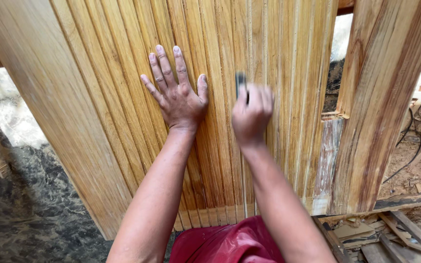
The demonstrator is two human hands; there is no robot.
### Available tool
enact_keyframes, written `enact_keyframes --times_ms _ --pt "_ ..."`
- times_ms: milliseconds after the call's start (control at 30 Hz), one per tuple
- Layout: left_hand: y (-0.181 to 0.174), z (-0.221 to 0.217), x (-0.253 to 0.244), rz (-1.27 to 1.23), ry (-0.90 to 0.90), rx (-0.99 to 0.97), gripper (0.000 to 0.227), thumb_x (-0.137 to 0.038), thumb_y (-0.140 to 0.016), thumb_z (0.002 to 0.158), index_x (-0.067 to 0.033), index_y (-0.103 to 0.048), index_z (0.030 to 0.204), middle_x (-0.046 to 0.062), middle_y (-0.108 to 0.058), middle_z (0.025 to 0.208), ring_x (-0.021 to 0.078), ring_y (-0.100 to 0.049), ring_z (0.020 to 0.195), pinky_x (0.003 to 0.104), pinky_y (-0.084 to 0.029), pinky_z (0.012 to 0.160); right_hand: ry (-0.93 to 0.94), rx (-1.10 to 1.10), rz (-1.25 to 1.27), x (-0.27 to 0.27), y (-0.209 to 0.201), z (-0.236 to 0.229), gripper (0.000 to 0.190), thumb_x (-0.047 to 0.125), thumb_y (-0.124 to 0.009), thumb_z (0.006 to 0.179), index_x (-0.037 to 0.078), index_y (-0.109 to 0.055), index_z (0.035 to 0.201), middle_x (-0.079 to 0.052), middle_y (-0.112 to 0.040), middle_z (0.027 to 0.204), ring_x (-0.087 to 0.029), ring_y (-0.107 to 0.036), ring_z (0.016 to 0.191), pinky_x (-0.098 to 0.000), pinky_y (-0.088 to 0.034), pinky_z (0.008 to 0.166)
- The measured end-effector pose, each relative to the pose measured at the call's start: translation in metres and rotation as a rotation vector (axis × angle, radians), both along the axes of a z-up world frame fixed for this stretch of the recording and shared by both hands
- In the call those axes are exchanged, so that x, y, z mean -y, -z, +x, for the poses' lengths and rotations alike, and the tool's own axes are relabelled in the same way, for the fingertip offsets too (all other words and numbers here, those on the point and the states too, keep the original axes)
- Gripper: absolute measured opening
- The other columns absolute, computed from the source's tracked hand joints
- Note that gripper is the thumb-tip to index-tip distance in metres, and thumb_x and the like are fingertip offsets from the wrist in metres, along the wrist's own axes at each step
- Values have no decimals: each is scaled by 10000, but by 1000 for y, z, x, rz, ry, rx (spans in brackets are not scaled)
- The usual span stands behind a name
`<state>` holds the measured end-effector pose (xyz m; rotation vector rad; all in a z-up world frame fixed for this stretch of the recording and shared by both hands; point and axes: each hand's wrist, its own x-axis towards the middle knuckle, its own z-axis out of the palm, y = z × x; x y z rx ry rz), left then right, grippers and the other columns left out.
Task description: The person sands a large wooden panel using a sanding block, moving methodically across the surface. Another person assists by sanding a different section of the same panel. The camera wearer then flips the panel and continues sanding the underside.
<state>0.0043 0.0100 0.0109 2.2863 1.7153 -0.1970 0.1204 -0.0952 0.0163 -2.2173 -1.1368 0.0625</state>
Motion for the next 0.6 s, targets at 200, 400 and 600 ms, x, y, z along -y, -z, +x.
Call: enact_keyframes --times_ms 200,400,600 --pt "4 -2 1 0 3 1 795 -554 -452 1044 -137 -181 1665 187 -46 1713 360 -43 1597 661 29 1250 7 8 -19 -3 11 3 119 10 -648 992 9 -656 873 -125 -645 797 -256 -606 763 -401 -484 693" --pt "4 -1 2 32 9 13 795 -558 -458 1057 -140 -168 1668 184 -45 1716 354 -45 1599 664 25 1255 -8 2 -18 -3 14 5 104 20 -661 984 5 -675 882 -129 -648 781 -263 -603 741 -412 -467 681" --pt "6 -4 1 9 9 8 798 -560 -459 1051 -140 -166 1664 182 -49 1712 350 -37 1593 666 23 1248 3 40 27 -24 4 8 62 6 -638 991 -12 -668 939 -164 -640 842 -302 -614 823 -420 -491 721"
